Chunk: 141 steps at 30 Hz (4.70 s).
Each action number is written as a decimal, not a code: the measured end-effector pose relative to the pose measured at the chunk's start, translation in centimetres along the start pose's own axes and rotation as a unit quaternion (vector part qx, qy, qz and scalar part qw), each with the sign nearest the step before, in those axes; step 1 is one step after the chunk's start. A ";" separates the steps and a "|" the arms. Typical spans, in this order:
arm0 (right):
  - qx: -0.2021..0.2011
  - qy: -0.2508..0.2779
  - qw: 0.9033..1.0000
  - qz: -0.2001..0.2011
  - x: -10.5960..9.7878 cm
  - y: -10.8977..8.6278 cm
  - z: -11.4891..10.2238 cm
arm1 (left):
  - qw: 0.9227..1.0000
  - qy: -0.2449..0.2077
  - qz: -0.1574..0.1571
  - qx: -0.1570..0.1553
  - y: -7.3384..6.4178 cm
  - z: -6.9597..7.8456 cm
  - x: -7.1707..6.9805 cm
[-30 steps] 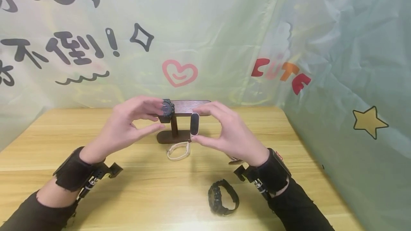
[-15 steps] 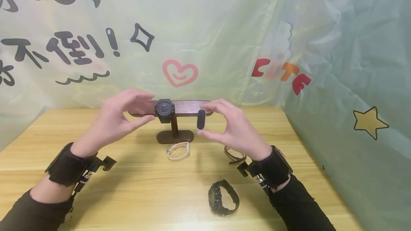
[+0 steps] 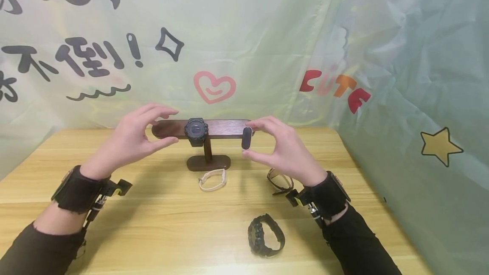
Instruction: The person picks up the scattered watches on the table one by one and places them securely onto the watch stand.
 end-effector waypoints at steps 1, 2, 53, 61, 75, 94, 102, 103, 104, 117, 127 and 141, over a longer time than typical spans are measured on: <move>0.002 0.002 1.000 0.000 -0.1 0.0 0.0 | 1.000 0.002 -0.002 -0.001 0.0 -0.2 0.0; 0.005 0.002 1.000 0.000 -0.1 0.0 0.1 | 1.000 0.005 -0.005 -0.003 -0.1 -0.3 0.0; 0.070 -0.011 0.997 -0.017 -0.4 0.3 3.9 | 0.996 0.027 -0.078 -0.043 -0.7 -2.7 0.1; 0.068 -0.013 0.997 -0.027 0.3 0.4 4.3 | 0.995 0.031 -0.082 -0.047 -0.8 -2.7 -0.2; 0.089 -0.009 0.996 -0.029 0.9 1.0 5.3 | 0.993 0.020 -0.097 -0.056 -0.7 -2.7 -0.4; 0.095 -0.015 0.994 -0.052 1.4 3.1 4.9 | 0.991 0.020 -0.108 -0.076 -0.9 -3.0 -0.6; 0.078 -0.016 0.995 -0.067 2.0 4.0 4.3 | 0.992 0.021 -0.106 -0.068 -0.9 -2.9 -0.7; 0.076 -0.017 0.995 -0.068 2.1 4.1 4.2 | 0.992 0.020 -0.106 -0.067 -0.9 -2.9 -0.7; 0.074 -0.018 0.995 -0.070 2.2 4.2 4.1 | 0.992 0.019 -0.106 -0.066 -0.9 -2.8 -0.7; 0.045 -0.045 0.995 -0.079 3.5 5.4 2.5 | 0.992 0.025 -0.106 -0.064 -0.8 -2.9 -0.5; 0.043 -0.039 0.993 -0.102 4.3 6.3 1.4 | 0.992 0.026 -0.107 -0.064 -0.9 -2.9 -0.5; 0.022 -0.052 0.992 -0.110 5.3 7.3 0.2 | 0.992 0.030 -0.105 -0.061 -0.9 -2.9 -0.5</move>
Point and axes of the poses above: each hand's wrist, its own y-axis towards the middle knuckle, its own x-axis out of the palm, z = x × y, the point moved 4 cm from there along y, towards the middle knuckle, and after that the axes turned 7 degrees about x, right-handed, at the moved point
